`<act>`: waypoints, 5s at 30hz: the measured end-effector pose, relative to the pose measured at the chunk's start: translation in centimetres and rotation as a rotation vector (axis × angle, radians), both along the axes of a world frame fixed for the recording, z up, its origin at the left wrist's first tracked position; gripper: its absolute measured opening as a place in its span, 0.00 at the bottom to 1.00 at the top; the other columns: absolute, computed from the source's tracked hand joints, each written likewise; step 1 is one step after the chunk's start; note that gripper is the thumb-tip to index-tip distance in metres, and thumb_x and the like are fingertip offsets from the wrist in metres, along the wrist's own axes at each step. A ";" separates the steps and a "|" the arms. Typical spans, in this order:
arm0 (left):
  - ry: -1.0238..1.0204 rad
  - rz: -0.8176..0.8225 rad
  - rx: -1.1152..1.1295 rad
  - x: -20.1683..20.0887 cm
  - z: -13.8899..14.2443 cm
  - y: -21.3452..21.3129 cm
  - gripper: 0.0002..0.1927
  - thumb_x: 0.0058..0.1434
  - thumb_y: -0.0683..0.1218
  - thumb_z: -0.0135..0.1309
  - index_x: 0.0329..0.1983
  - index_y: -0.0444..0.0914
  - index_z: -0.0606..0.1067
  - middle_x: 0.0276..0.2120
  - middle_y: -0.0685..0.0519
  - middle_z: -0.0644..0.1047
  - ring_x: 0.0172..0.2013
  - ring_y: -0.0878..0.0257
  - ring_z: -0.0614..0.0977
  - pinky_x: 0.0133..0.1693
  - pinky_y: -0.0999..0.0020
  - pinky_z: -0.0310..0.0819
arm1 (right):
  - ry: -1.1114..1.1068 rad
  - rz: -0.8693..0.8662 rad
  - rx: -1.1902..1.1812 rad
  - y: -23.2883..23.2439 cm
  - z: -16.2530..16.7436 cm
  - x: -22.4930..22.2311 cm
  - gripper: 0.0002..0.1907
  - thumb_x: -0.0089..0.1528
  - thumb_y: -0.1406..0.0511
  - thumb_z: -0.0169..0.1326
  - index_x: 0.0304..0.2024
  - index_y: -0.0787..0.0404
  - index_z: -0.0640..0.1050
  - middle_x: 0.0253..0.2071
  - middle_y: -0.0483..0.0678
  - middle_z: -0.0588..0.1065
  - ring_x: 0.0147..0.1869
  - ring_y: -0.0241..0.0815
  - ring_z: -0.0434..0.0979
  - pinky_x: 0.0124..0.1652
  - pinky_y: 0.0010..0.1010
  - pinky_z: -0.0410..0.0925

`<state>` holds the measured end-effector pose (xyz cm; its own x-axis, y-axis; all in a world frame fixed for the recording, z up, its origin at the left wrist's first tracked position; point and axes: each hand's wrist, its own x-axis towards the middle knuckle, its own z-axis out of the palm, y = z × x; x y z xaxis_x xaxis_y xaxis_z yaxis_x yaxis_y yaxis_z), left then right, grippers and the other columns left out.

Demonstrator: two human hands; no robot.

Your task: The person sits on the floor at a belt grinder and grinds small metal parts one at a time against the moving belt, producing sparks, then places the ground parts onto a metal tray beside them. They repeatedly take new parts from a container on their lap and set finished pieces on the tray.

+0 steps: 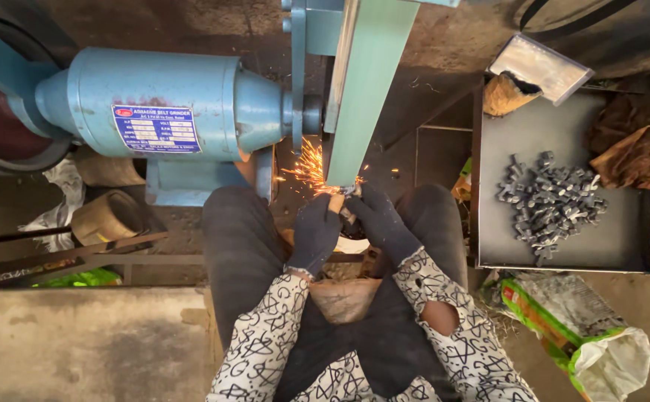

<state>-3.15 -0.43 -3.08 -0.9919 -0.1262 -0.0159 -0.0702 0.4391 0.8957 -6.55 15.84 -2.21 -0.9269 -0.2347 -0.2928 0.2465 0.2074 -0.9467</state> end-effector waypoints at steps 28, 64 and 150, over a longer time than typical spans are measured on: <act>0.025 0.046 0.406 -0.4 1.2 -0.4 0.14 0.72 0.48 0.52 0.48 0.32 0.80 0.37 0.54 0.82 0.37 0.71 0.80 0.41 0.72 0.74 | 0.339 -0.024 0.292 -0.6 0.6 0.7 0.12 0.70 0.63 0.53 0.44 0.68 0.78 0.36 0.46 0.76 0.39 0.32 0.76 0.39 0.28 0.67; -0.040 -0.063 0.685 1.8 0.6 -1.3 0.13 0.67 0.39 0.55 0.54 0.30 0.75 0.43 0.50 0.81 0.39 0.67 0.83 0.43 0.72 0.80 | 0.008 -0.005 -0.044 -0.4 5.6 3.7 0.11 0.68 0.65 0.52 0.42 0.69 0.80 0.33 0.45 0.80 0.34 0.30 0.77 0.36 0.24 0.70; -0.041 0.032 0.492 0.9 0.3 -1.8 0.15 0.66 0.42 0.56 0.54 0.31 0.75 0.42 0.51 0.81 0.42 0.67 0.82 0.45 0.72 0.76 | -0.174 0.034 -0.190 -2.4 3.3 4.2 0.10 0.67 0.65 0.53 0.43 0.68 0.80 0.33 0.45 0.79 0.36 0.33 0.77 0.35 0.27 0.70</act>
<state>-2.27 -2.26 -2.80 -0.9849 -0.1241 -0.1206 -0.1167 -0.0379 0.9924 -2.38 13.49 1.08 -0.8571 -0.3307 -0.3951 0.4054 0.0403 -0.9132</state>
